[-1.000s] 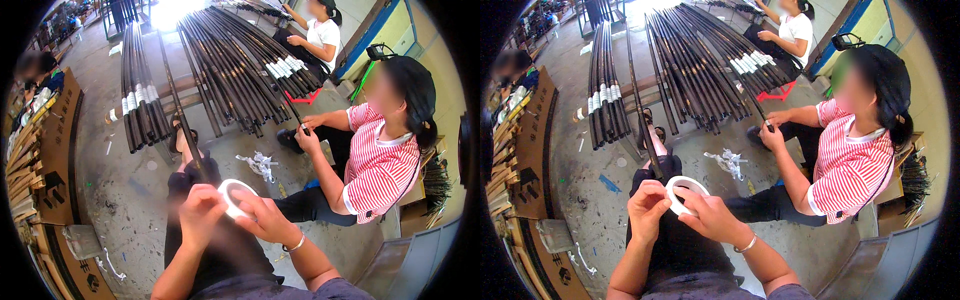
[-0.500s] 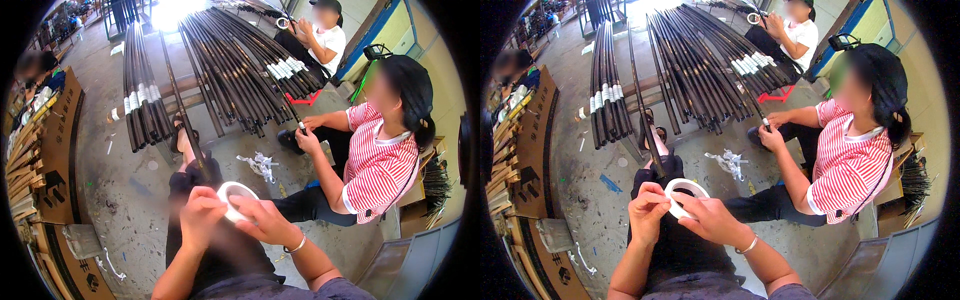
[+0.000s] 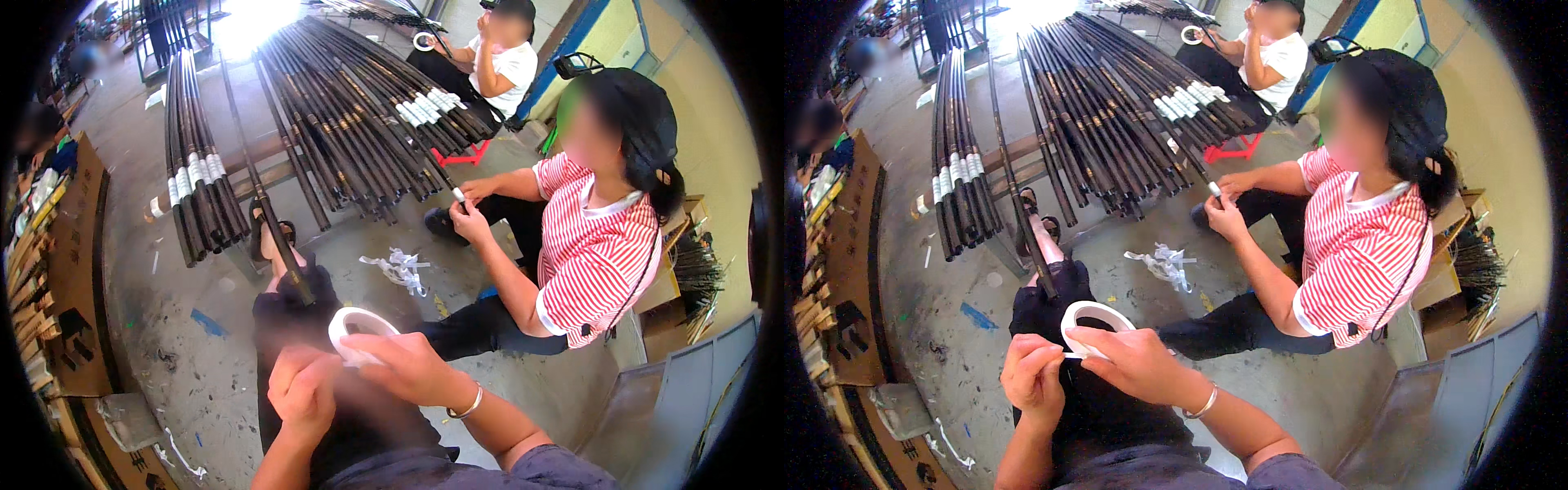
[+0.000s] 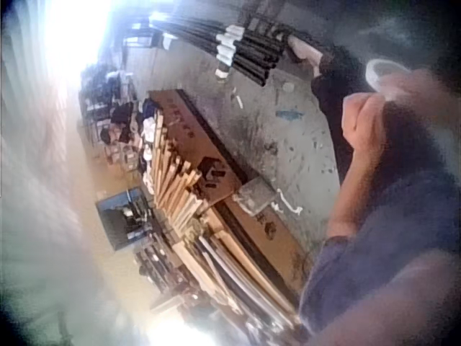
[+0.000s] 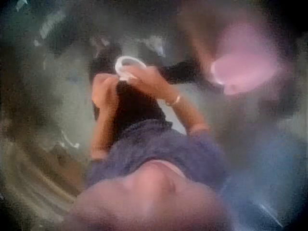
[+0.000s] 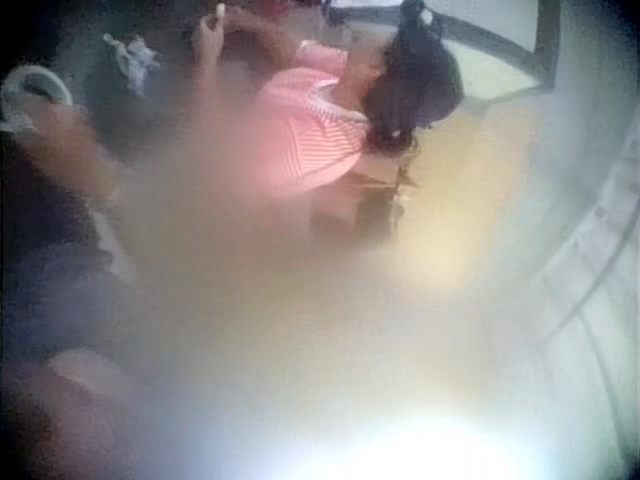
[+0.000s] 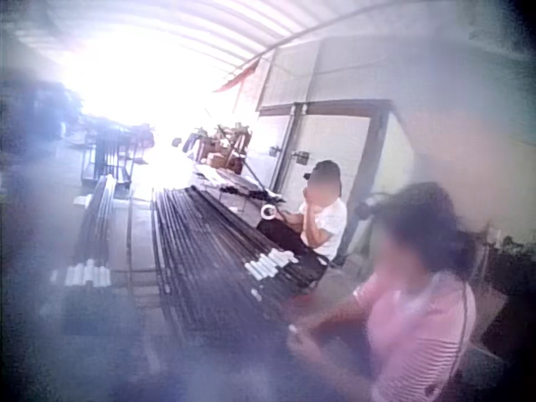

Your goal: The person wraps white tape around sections of long, dark fishing rods. They pull a length of tape from a roll, wrap it tightly around a specific part of the rod, and smooth it down by hand before moving to the next rod.

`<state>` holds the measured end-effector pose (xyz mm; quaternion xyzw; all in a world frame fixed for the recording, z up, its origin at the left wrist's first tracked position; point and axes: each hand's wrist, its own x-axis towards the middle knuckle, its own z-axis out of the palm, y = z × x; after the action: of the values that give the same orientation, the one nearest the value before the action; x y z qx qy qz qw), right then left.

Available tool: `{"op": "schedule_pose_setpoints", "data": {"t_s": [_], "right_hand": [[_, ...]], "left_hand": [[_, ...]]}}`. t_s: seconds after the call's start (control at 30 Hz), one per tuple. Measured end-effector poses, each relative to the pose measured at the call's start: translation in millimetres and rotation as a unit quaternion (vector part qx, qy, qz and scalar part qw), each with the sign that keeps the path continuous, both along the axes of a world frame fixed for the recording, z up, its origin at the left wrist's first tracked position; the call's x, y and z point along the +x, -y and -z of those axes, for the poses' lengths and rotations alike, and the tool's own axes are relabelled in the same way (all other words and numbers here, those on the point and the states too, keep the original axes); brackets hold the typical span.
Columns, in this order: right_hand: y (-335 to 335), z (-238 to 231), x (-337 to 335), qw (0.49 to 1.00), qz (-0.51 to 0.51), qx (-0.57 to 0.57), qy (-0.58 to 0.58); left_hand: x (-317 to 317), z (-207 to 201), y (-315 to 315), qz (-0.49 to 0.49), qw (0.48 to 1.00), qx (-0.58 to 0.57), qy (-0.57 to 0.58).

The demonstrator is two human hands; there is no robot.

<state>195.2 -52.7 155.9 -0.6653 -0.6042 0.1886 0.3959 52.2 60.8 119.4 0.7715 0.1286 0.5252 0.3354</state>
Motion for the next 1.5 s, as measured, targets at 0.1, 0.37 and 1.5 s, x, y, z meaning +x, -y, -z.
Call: {"op": "schedule_pose_setpoints", "data": {"t_s": [0.1, 0.37, 1.5], "right_hand": [[5, 1, 2, 1.000, 0.014, 0.025, -0.012], [12, 4, 8, 0.982, 0.022, -0.066, -0.177], [4, 60, 33, 0.928, 0.026, -0.104, -0.358]], "left_hand": [[2, -4, 4, 0.021, 1.000, 0.001, -0.007], [-20, 2, -13, -0.033, 0.990, -0.134, -0.006], [4, 94, 10, -0.019, 0.814, -0.578, -0.051]]}}
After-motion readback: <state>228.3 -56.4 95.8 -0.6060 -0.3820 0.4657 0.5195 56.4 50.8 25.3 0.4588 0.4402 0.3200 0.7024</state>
